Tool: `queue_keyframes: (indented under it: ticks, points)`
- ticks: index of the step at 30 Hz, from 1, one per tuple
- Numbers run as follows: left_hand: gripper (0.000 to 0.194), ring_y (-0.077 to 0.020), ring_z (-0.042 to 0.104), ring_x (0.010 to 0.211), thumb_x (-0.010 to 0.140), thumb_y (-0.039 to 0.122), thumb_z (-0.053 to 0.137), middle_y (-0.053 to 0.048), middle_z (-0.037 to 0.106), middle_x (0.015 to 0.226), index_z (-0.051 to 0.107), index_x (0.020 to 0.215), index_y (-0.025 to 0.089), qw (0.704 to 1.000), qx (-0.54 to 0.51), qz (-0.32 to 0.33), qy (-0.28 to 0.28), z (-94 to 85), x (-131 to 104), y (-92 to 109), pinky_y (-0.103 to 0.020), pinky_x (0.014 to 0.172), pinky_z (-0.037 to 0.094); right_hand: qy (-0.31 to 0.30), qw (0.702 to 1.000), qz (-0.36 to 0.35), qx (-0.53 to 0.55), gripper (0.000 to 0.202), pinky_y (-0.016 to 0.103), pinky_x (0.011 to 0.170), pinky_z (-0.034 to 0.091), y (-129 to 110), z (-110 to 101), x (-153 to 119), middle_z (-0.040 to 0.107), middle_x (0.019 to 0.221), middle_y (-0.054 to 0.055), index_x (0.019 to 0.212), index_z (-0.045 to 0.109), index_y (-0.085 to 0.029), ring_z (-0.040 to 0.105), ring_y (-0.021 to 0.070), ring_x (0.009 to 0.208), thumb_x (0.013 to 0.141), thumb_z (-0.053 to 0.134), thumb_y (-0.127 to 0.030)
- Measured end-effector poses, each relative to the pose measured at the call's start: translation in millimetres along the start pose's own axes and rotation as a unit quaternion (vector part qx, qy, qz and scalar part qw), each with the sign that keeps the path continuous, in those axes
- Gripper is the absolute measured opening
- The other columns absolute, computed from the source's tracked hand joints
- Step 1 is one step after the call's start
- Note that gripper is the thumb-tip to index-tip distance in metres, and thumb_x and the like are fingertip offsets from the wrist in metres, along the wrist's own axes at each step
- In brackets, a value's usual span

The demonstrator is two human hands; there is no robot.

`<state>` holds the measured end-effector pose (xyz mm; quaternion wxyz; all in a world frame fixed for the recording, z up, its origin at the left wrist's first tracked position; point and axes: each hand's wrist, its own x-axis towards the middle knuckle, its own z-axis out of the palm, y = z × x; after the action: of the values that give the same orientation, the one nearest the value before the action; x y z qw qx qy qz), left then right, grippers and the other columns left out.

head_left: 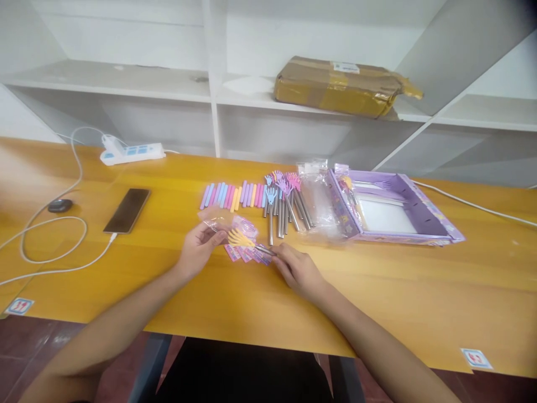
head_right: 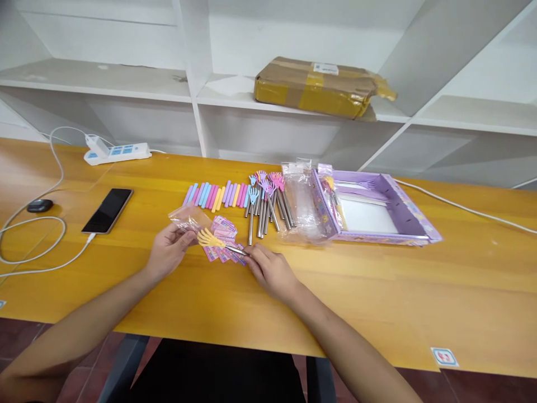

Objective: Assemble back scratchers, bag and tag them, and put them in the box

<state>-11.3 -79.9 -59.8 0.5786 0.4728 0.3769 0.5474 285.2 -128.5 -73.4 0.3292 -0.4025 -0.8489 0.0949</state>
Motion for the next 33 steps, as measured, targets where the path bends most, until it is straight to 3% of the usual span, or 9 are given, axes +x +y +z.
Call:
queue_keyframes:
  ticks: [8, 23, 28, 33]
  points:
    - [0.041, -0.0193, 0.077, 0.083, 0.074, 0.046, 0.099, -0.004, 0.079, 0.090, 0.077, 0.093, 0.018, 0.999, -0.033, -0.033, 0.022, 8.2, -0.2, 5.9, -0.039, 0.079, 0.071, 0.001, 1.000, 0.026, -0.007, 0.019, 0.029, 0.068, 0.059, -1.9, -1.0, -0.5, 0.076, 0.099, 0.007, 0.125, 0.063, -0.024, 0.076, 0.0193, 0.081, 0.114, 0.047, -0.026]
    - [0.035, -0.0266, 0.081, 0.100, 0.081, 0.042, 0.095, -0.008, 0.083, 0.098, 0.073, 0.096, 0.018, 0.998, -0.056, -0.011, 0.022, 8.6, 5.5, 20.7, -0.044, 0.087, 0.070, 0.024, 0.999, 0.044, 0.004, 0.015, 0.031, 0.068, 0.056, 3.5, -7.3, -3.5, 0.076, 0.099, 0.006, 0.121, 0.061, -0.024, 0.075, 0.0205, 0.083, 0.113, 0.049, -0.028]
    - [0.038, -0.0213, 0.081, 0.089, 0.078, 0.041, 0.097, -0.004, 0.082, 0.092, 0.072, 0.092, 0.018, 0.997, -0.062, -0.021, 0.033, 7.8, 7.5, 16.0, -0.038, 0.082, 0.071, 0.030, 0.998, 0.045, 0.018, 0.017, 0.032, 0.070, 0.057, 3.4, -8.8, -3.6, 0.075, 0.096, 0.006, 0.119, 0.062, -0.024, 0.075, 0.0206, 0.083, 0.114, 0.047, -0.031]
    - [0.040, -0.0210, 0.080, 0.087, 0.077, 0.041, 0.098, -0.003, 0.080, 0.089, 0.070, 0.091, 0.017, 0.996, -0.073, -0.029, 0.039, 8.3, 8.5, 15.5, -0.041, 0.083, 0.071, 0.011, 0.998, 0.057, 0.009, 0.017, 0.032, 0.068, 0.056, 4.2, -6.8, -4.0, 0.076, 0.098, 0.007, 0.119, 0.062, -0.024, 0.075, 0.0204, 0.081, 0.114, 0.048, -0.031]
